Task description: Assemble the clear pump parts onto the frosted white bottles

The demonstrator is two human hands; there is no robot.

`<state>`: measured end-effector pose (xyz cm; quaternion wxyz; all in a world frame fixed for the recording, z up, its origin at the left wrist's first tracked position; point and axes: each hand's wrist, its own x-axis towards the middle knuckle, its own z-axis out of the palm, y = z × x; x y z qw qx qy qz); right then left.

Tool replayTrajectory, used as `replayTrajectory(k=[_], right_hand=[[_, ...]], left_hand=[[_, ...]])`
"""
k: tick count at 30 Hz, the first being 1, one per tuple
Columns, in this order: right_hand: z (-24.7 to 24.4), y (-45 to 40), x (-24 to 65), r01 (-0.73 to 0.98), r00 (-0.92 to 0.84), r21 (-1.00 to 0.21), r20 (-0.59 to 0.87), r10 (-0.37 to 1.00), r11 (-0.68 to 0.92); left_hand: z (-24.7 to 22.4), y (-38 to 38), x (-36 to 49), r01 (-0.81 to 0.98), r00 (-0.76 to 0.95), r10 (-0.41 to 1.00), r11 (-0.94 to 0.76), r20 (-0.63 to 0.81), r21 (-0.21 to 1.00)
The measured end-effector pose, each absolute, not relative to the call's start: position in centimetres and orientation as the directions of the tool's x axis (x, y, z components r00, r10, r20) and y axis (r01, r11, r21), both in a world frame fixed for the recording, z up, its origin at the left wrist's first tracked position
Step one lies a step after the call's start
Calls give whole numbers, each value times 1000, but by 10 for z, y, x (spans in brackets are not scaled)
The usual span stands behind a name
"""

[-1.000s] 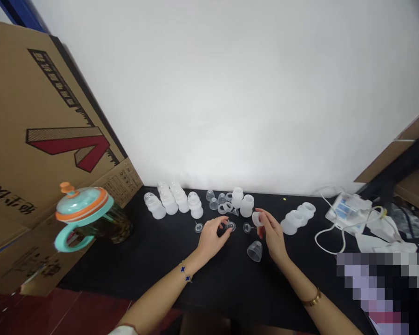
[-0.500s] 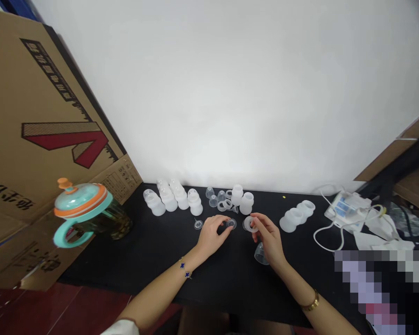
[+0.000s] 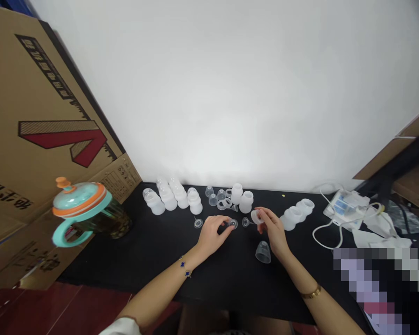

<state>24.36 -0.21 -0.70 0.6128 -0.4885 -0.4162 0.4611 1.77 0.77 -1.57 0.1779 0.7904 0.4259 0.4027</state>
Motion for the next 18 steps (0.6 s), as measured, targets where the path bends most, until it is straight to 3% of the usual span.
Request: replayTrajectory(k=[18], right_hand=[[-19, 2, 238, -275, 185, -961, -91, 978, -38]], left_hand=[[-15, 7, 18, 517, 311, 819, -571, 482, 638]])
